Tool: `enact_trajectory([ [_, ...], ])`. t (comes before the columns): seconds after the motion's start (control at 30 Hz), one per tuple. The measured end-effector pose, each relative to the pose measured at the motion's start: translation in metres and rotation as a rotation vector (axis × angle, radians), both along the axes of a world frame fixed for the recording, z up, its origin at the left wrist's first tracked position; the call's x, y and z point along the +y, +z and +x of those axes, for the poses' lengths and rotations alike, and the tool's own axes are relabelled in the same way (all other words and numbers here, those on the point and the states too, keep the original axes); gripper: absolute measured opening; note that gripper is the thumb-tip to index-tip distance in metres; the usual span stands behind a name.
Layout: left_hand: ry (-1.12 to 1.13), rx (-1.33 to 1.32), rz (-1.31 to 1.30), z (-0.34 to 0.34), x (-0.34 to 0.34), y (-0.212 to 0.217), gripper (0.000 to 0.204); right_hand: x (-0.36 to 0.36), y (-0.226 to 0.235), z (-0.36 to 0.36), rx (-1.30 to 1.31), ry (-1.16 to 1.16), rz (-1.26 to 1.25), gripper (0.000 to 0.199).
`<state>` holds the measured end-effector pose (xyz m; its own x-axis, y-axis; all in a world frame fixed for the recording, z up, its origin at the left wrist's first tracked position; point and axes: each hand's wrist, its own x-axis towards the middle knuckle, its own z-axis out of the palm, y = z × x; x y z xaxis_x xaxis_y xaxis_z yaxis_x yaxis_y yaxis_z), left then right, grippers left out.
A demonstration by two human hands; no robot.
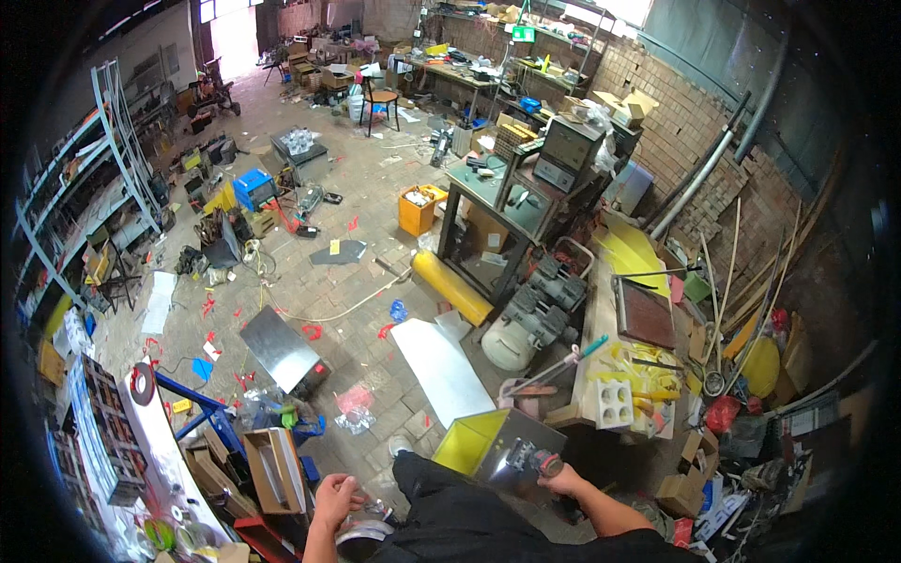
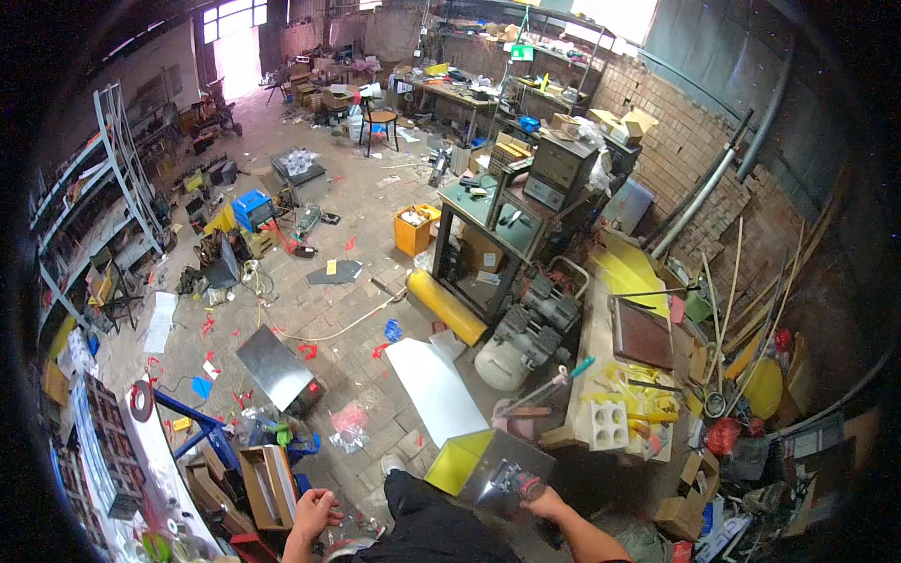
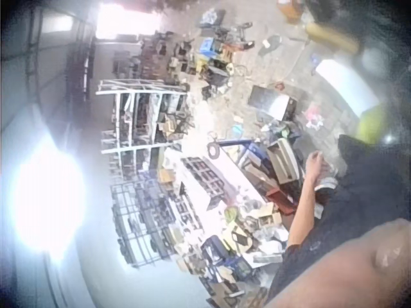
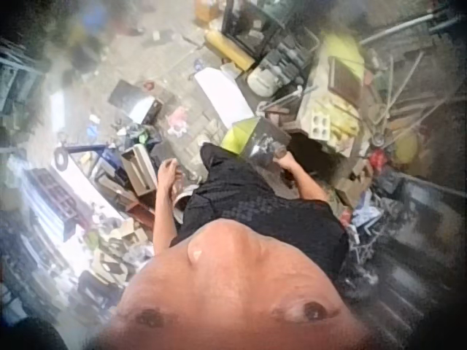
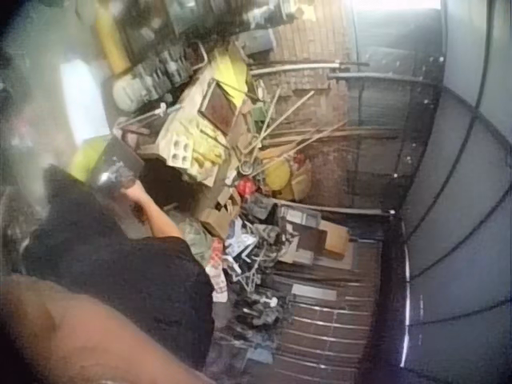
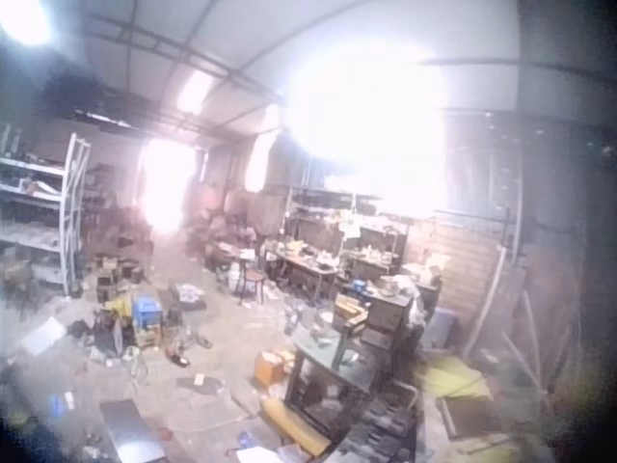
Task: The person uses a cordless drill to fasten screws into a yellow metal box, then switches to a screwdriver to tighten the same screws. The person repeats this process on multiple screws around the box's edges.
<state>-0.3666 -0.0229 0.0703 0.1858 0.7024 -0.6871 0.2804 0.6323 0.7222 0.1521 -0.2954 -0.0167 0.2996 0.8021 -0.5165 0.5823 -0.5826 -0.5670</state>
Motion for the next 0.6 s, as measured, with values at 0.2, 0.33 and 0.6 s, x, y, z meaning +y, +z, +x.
enact_trajectory([
  [0.2,0.120,0.145,0.108,-0.056,0.123,-0.048,0.035,0.088,0.019,-0.009,0.074,0.093,-0.073,0.042],
  [0.33,-0.067,0.575,0.070,-0.150,0.155,-0.074,0.033,0.149,0.001,-0.003,0.060,0.043,-0.078,0.042],
  [0.6,-0.187,0.541,-0.098,-0.218,0.142,-0.160,0.047,0.345,0.030,-0.005,0.076,-0.081,0.023,0.037],
])
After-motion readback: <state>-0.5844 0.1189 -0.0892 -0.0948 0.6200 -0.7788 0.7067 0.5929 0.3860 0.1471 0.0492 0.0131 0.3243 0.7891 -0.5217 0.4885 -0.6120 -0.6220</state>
